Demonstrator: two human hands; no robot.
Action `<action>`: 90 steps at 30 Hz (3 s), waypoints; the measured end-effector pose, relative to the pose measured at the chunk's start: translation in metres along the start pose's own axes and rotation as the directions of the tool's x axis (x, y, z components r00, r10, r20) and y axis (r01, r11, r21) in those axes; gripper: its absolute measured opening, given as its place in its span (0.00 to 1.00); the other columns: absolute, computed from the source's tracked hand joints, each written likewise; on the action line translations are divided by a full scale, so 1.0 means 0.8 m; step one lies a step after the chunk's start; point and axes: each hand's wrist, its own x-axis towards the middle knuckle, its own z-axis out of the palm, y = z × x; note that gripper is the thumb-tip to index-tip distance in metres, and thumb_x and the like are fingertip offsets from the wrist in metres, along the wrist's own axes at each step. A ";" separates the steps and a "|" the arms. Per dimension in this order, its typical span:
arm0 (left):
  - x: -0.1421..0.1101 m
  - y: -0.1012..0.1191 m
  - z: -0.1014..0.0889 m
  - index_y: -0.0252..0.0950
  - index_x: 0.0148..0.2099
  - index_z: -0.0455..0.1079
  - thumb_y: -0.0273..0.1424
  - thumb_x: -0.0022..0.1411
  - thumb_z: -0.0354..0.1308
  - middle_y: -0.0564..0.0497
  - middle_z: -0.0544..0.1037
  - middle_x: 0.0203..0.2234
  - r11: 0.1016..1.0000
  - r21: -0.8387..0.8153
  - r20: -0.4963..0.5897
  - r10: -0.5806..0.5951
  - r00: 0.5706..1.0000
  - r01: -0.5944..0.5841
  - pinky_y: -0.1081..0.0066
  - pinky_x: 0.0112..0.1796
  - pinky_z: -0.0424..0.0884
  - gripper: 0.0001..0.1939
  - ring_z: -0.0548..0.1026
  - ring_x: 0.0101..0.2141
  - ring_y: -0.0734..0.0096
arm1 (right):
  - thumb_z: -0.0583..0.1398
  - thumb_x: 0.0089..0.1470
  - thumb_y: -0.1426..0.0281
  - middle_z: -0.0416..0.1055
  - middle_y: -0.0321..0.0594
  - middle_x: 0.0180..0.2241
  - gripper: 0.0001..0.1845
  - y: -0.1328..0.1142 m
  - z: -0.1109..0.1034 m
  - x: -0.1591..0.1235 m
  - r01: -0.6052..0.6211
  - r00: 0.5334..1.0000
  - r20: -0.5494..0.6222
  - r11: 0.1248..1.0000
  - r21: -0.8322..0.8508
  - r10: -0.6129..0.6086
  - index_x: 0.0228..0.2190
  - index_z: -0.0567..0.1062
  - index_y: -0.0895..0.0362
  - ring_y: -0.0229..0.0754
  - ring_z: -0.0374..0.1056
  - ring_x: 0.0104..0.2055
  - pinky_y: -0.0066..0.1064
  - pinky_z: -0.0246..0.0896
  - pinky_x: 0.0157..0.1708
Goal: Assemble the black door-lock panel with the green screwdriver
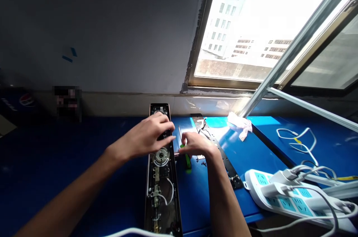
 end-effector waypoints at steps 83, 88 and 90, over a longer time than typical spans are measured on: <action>-0.018 -0.043 -0.004 0.35 0.41 0.75 0.34 0.71 0.62 0.50 0.78 0.36 0.900 -0.424 0.012 -0.103 0.995 0.099 0.69 0.41 0.69 0.08 0.73 0.36 0.69 | 0.74 0.47 0.59 0.65 0.28 0.25 0.23 -0.077 -0.083 0.005 0.805 0.296 -0.946 0.568 0.172 -0.134 0.34 0.67 0.48 0.33 0.68 0.22 0.25 0.65 0.16; -0.018 -0.045 -0.002 0.35 0.41 0.74 0.35 0.71 0.61 0.50 0.77 0.36 0.916 -0.392 0.005 -0.092 0.996 0.087 0.69 0.40 0.68 0.08 0.72 0.36 0.69 | 0.74 0.46 0.57 0.64 0.27 0.23 0.24 -0.068 -0.087 0.014 0.753 0.404 -0.911 0.594 0.282 -0.081 0.31 0.65 0.51 0.31 0.64 0.17 0.23 0.59 0.11; -0.018 -0.045 -0.001 0.35 0.41 0.73 0.36 0.72 0.60 0.50 0.76 0.36 0.921 -0.378 0.012 -0.089 0.996 0.087 0.69 0.39 0.68 0.09 0.72 0.36 0.69 | 0.74 0.46 0.56 0.66 0.27 0.23 0.25 -0.065 -0.087 0.016 0.742 0.452 -0.888 0.588 0.323 -0.082 0.33 0.65 0.51 0.34 0.67 0.17 0.23 0.58 0.08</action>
